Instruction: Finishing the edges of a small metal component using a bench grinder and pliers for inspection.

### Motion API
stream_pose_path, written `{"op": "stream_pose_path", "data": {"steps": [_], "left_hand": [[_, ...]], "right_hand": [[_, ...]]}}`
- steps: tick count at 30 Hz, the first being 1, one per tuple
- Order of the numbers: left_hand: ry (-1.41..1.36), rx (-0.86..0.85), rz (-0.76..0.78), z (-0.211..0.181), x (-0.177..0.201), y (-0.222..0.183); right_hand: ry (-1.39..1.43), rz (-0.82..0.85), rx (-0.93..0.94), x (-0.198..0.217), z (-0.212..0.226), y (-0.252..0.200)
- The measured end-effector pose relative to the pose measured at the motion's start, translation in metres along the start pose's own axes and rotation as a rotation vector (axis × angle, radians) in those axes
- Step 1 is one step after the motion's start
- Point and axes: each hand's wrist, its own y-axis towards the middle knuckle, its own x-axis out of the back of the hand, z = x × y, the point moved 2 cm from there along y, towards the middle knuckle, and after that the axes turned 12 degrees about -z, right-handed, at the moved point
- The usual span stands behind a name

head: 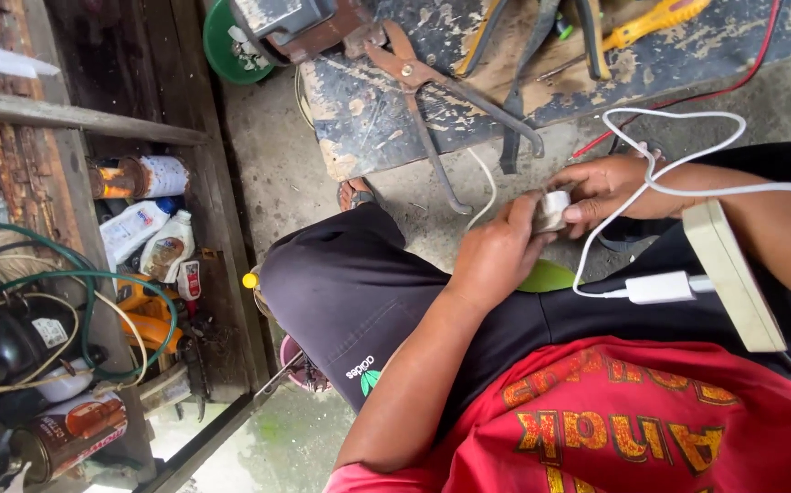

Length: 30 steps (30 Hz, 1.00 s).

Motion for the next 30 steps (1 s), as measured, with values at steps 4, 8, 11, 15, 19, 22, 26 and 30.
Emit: {"op": "stream_pose_path", "data": {"steps": [4,8,11,15,19,22,26,30], "left_hand": [[0.053,0.035,0.015,0.003,0.011,-0.003],[0.147,-0.035,0.006,0.012,0.010,-0.020],[0.183,-0.142,-0.118,0.000,0.023,-0.024],[-0.136,-0.190,-0.133,-0.027,0.044,-0.026],[-0.409,-0.132,-0.072,-0.053,0.051,-0.029],[-0.488,-0.367,-0.096,-0.071,0.057,-0.023],[-0.463,-0.489,-0.085,-0.082,0.060,-0.005],[-0.356,-0.528,-0.098,-0.082,0.059,-0.004]], "right_hand": [[-0.434,-0.517,-0.181,0.078,-0.090,-0.038],[-1.100,-0.472,-0.401,0.076,-0.086,-0.121],[-0.810,-0.628,-0.270,0.036,-0.038,-0.167],[-0.667,-0.641,-0.057,-0.026,-0.014,-0.183],[-0.234,-0.683,-0.025,-0.046,-0.036,-0.192],[0.163,-0.541,0.103,-0.036,-0.023,-0.190],[0.362,-0.498,0.034,-0.034,-0.018,-0.186],[0.374,-0.418,0.075,-0.033,-0.012,-0.181]]}}
